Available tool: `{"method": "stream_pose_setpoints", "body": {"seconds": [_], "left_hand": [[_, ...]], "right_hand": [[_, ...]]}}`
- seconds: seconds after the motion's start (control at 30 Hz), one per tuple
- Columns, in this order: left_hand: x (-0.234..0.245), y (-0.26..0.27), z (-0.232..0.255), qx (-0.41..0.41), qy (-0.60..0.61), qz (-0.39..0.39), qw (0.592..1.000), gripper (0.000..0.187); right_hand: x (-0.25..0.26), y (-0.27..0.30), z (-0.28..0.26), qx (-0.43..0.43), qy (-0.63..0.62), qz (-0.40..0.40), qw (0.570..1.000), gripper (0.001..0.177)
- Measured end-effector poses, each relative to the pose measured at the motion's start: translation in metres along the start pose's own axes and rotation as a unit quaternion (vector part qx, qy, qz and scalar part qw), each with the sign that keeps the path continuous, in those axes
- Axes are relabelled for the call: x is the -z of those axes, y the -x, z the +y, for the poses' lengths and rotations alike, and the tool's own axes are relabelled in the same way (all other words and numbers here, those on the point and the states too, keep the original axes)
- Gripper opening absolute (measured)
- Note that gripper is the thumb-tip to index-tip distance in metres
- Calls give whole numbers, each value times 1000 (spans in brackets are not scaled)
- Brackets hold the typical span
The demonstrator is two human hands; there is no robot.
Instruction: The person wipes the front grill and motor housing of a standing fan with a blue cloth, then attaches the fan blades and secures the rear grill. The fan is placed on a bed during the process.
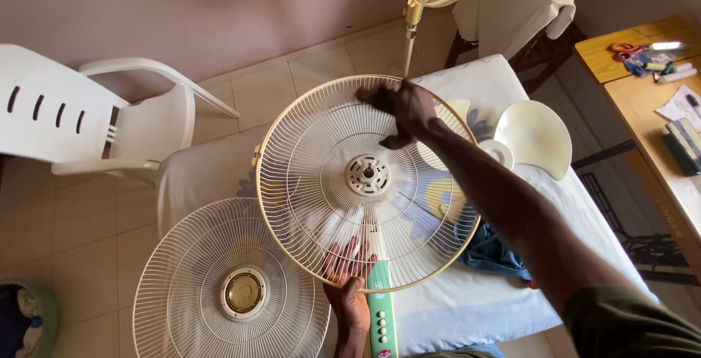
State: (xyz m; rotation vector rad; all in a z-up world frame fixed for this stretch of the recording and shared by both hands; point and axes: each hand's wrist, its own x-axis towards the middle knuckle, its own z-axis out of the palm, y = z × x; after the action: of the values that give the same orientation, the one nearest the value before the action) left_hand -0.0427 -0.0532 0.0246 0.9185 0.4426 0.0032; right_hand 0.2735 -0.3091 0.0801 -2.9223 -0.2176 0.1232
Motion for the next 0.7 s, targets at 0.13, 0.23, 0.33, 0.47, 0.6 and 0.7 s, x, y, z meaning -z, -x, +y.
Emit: {"method": "stream_pose_setpoints", "body": {"seconds": [0.13,0.23,0.33,0.47,0.6,0.7], "left_hand": [[-24,7,18,1,-5,-10,1000,99],[-28,13,21,15,17,1,1000,97],[-29,12,20,9,2,-16,1000,100],[-26,14,15,17,-1,8,1000,103],[-18,6,13,6,-22,8,1000,100],[-26,9,18,6,-11,15,1000,109]], "right_hand": [[-26,-7,-50,137,27,-2,990,51],[-28,-16,-52,233,-97,-57,966,50],[-14,-54,-45,44,-116,-9,992,50],[-57,-58,-79,306,-116,26,945,51],[-60,-102,-58,-84,-449,-167,874,26],[-68,-73,-72,170,-306,-67,934,27]]}}
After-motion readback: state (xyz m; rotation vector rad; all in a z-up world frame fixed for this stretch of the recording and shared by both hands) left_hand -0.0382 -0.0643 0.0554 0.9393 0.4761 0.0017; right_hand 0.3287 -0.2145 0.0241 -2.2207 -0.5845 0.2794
